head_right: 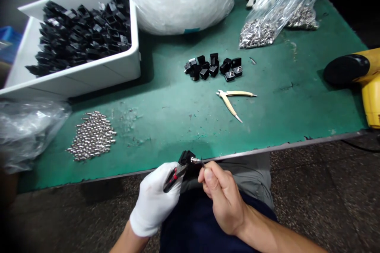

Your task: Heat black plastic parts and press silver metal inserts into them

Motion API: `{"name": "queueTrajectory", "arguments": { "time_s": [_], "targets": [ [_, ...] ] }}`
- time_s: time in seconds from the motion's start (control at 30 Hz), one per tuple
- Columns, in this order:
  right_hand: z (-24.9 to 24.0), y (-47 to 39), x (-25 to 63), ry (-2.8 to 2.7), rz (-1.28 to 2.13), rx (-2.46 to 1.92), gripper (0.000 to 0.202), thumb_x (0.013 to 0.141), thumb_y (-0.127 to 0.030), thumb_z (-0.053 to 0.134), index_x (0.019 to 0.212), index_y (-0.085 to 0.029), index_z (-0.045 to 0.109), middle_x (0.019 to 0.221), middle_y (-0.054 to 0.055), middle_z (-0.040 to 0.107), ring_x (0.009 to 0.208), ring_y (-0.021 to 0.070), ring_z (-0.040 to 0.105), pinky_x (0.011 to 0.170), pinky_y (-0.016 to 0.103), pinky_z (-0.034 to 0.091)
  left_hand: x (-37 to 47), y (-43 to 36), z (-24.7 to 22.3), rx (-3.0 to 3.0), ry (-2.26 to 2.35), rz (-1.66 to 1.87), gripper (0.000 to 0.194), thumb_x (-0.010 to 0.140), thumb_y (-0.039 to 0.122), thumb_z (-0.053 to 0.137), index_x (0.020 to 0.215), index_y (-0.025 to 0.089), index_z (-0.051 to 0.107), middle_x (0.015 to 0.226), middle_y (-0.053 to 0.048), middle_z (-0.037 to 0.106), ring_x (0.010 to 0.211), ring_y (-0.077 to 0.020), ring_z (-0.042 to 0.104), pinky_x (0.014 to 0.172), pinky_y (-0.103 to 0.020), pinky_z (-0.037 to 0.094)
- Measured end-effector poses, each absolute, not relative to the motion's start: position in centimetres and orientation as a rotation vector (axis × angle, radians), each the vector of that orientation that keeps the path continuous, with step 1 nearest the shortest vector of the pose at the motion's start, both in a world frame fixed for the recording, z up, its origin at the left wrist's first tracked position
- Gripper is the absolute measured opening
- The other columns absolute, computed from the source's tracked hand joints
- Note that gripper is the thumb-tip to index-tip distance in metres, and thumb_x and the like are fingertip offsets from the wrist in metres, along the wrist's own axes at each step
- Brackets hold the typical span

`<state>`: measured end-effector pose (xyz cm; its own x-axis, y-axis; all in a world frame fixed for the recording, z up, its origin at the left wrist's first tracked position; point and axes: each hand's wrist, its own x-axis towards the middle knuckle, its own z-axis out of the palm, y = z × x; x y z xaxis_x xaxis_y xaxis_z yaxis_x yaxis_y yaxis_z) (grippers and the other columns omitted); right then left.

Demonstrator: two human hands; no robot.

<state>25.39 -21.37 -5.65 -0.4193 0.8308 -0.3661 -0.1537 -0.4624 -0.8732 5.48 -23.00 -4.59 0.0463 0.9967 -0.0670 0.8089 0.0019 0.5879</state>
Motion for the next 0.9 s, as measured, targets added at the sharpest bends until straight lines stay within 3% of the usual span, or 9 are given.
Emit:
{"name": "queueTrajectory", "arguments": {
  "time_s": [0.43,0.9],
  "targets": [
    [-2.4,-18.4,27.7,-1.597,1.914,-1.334,0.042,0.108,-0.051,0.031,0.088,-0.021,0.052,0.060,-0.006,0.035,0.056,0.0101,0.034,0.056,0.028,0.027,3.1,-22.5,-4.3,1.961,1.682,0.385,0.009,0.090,0.019,0.055,0.084,0.021,0.062,0.077,-0.002,0.064,0.065,-0.0137,0.055,0.063,-0.025,0.041],
    [0.6,-15.2,29.0,-2.156,1.758,-1.396,0.040,0.109,-0.045,0.025,0.084,-0.022,0.047,0.076,-0.004,0.055,0.072,0.0126,0.051,0.068,0.031,0.032,2.1,-21.0,-2.9,2.120,1.607,0.071,0.010,0.091,0.023,0.051,0.088,0.022,0.061,0.078,-0.002,0.064,0.068,-0.0163,0.058,0.064,-0.027,0.042]
  ]
}}
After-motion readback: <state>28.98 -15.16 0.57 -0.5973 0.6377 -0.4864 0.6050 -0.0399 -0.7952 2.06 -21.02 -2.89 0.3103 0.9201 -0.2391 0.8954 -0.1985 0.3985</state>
